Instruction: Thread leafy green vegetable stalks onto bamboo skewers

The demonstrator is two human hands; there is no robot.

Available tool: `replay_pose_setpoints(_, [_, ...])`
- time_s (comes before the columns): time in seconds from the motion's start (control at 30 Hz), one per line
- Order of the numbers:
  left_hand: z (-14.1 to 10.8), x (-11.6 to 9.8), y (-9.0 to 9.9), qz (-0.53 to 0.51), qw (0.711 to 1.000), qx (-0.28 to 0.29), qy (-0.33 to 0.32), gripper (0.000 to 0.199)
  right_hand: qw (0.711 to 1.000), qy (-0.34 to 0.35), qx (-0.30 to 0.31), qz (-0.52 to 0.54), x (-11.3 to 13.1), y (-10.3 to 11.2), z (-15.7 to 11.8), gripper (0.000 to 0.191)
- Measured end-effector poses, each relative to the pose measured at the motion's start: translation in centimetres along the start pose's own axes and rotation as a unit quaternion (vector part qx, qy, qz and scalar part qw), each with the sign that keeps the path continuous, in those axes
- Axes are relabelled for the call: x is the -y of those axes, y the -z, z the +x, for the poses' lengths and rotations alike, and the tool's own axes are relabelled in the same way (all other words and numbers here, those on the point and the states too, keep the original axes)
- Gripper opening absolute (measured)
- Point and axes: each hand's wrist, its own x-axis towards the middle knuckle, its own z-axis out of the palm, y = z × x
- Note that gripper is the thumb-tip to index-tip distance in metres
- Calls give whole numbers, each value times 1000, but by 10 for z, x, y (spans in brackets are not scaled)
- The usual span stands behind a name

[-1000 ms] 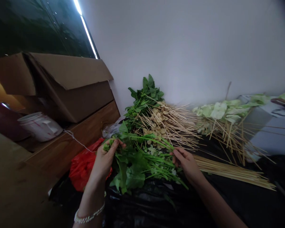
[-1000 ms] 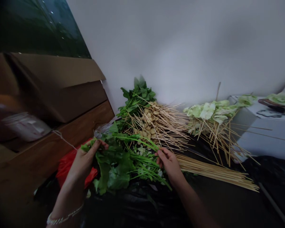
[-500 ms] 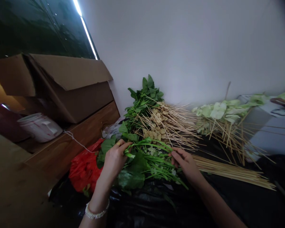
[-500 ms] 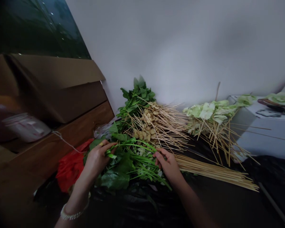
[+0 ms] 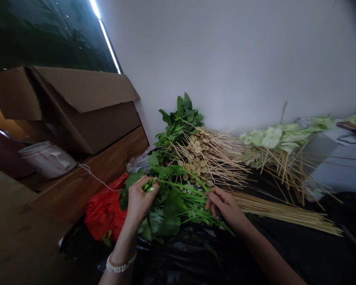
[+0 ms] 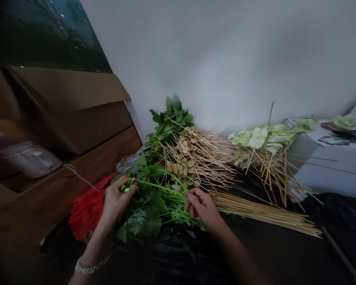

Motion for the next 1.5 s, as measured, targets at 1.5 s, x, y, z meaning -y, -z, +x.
replay_pose_setpoints(1.5, [-44,-51,-56,213,897,212,-323,5,999,-30,27,-36,4,-14,-6,38])
